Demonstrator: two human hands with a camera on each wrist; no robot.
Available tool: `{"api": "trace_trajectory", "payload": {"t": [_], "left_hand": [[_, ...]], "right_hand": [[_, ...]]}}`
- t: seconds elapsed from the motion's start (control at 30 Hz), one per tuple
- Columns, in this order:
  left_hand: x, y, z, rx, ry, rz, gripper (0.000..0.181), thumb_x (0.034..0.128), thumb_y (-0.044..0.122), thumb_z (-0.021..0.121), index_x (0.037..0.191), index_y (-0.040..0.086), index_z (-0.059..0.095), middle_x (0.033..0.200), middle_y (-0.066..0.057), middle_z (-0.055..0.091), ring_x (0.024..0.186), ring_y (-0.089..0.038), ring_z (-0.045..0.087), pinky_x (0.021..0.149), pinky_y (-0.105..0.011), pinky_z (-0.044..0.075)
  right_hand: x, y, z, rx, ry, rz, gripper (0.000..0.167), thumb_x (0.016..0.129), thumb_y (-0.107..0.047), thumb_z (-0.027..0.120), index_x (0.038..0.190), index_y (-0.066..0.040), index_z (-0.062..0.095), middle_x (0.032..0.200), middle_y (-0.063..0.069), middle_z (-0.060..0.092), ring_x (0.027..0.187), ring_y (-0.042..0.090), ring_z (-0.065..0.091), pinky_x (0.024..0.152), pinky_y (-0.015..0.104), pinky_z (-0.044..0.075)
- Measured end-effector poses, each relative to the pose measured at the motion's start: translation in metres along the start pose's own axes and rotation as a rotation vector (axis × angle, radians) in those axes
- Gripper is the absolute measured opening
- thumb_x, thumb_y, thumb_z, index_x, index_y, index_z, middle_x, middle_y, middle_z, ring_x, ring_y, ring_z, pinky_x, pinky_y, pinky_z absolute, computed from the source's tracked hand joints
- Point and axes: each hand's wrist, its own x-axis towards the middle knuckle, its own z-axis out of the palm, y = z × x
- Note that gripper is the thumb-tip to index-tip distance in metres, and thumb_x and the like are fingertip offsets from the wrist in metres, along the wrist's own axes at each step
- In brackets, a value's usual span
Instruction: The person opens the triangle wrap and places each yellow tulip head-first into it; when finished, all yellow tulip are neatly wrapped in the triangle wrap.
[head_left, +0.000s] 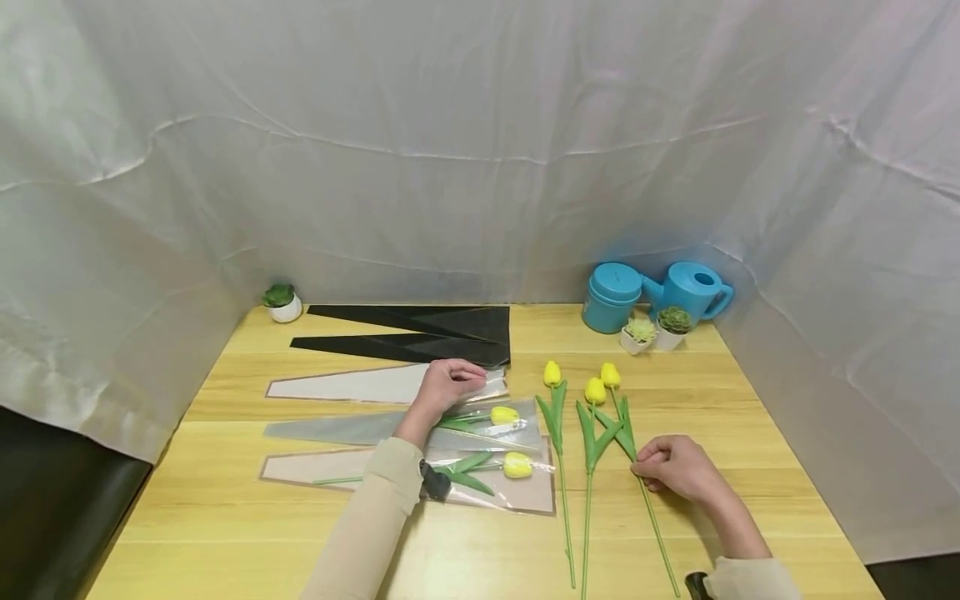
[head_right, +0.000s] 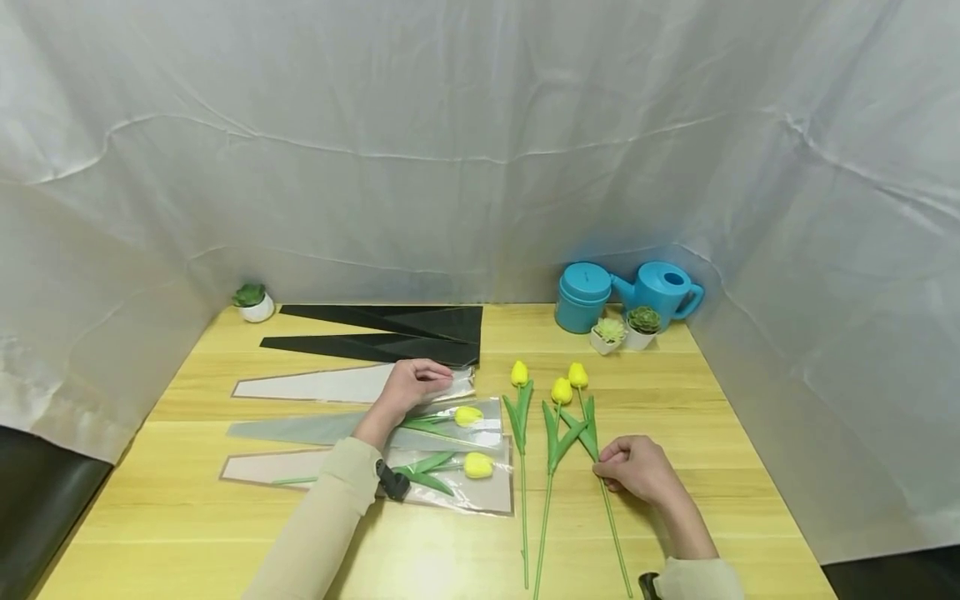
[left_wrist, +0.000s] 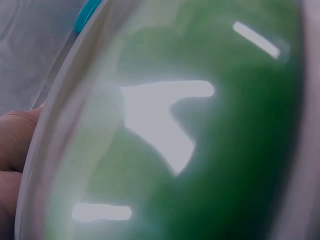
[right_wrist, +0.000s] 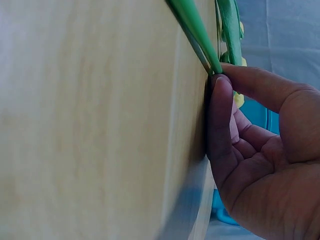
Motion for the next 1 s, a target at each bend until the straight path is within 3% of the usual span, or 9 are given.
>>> {"api": "trace_trajectory", "payload": {"t": [0.23,0.6,0.83,1.0], "left_hand": [[0.0,-0.001,-0.003,-0.041,0.013,-0.007,0.019,0.0852,0.007,0.085,0.104,0.007,0.082,0.096,-0.007,0.081,0.088,-0.012,0.077,0.082,-0.023,0.058],[0.0,-0.001,-0.002,-0.022,0.027,-0.002,0.018,0.0846,0.006,0.085,0.102,0.007,0.082,0.094,-0.007,0.081,0.087,-0.011,0.077,0.081,-0.023,0.058],[0.002,-0.001,-0.001,-0.04,0.019,0.01,0.02,0.0835,0.005,0.086,0.103,0.006,0.082,0.095,-0.007,0.081,0.085,-0.007,0.076,0.079,-0.02,0.057],[0.0,0.002,-0.001,-0.059,0.02,0.006,0.02,0.0838,0.006,0.086,0.103,0.006,0.082,0.094,-0.006,0.081,0.085,-0.008,0.076,0.077,-0.02,0.057]], "right_hand": [[-0.001,-0.004,0.0,0.006,0.002,-0.005,0.019,0.092,-0.006,0.076,0.102,0.008,0.068,0.082,0.009,0.073,0.068,0.019,0.069,0.062,0.03,0.06],[-0.001,-0.009,-0.002,0.048,0.062,-0.007,0.02,0.096,-0.005,0.071,0.108,0.01,0.066,0.086,0.01,0.069,0.072,0.019,0.066,0.063,0.029,0.059],[-0.004,-0.011,-0.008,0.051,0.151,-0.014,0.023,0.1,-0.009,0.068,0.115,0.009,0.065,0.092,0.014,0.071,0.073,0.019,0.067,0.064,0.03,0.058],[-0.005,-0.017,-0.012,0.142,0.208,-0.032,0.031,0.102,-0.01,0.066,0.124,0.012,0.061,0.101,0.017,0.068,0.078,0.015,0.068,0.071,0.03,0.063]]}}
